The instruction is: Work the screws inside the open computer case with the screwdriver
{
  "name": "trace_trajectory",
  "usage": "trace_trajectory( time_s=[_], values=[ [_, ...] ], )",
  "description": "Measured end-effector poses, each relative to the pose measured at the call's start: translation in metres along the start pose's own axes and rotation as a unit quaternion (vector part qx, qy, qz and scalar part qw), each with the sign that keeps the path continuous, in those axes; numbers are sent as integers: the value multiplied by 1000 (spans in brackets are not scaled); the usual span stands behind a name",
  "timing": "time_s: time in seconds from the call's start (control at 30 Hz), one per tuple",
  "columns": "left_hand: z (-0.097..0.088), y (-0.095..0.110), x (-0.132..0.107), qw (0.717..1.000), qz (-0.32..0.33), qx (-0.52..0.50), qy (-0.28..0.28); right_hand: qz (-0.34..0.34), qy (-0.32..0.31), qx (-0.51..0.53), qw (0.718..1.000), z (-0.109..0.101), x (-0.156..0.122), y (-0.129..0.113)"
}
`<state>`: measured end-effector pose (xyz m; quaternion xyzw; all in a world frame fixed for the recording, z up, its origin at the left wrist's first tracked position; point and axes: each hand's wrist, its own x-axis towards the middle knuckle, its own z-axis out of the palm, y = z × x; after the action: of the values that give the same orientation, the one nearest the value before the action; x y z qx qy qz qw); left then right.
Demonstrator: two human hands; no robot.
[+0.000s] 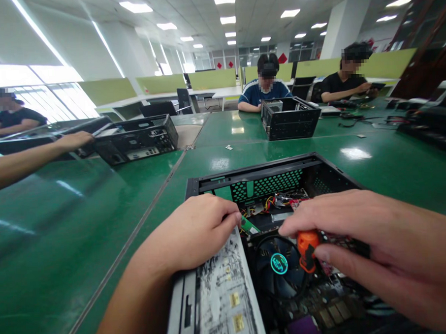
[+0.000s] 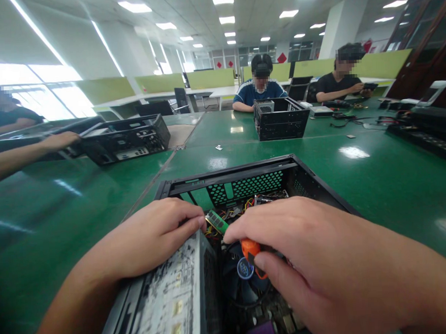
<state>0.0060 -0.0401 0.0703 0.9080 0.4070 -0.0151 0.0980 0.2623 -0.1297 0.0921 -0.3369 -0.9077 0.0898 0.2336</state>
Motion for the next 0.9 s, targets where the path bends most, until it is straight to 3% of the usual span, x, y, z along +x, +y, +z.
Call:
trace_trajectory(
  time_s=[0.27,0.5,0.77,0.9],
  values=[
    [0,0,2,1000,3,-5,2,-37,25,86,995,-1,8,-9],
    [-2,1,2,1000,-3,0,2,-61,-39,74,995,6,14,-7],
    [-2,2,5,1000,-2,0,5,-41,19,73,996,14,9,-13],
    [-3,4,4,1000,-2,0,2,-52,-25,69,996,8,12,-9]
  ],
)
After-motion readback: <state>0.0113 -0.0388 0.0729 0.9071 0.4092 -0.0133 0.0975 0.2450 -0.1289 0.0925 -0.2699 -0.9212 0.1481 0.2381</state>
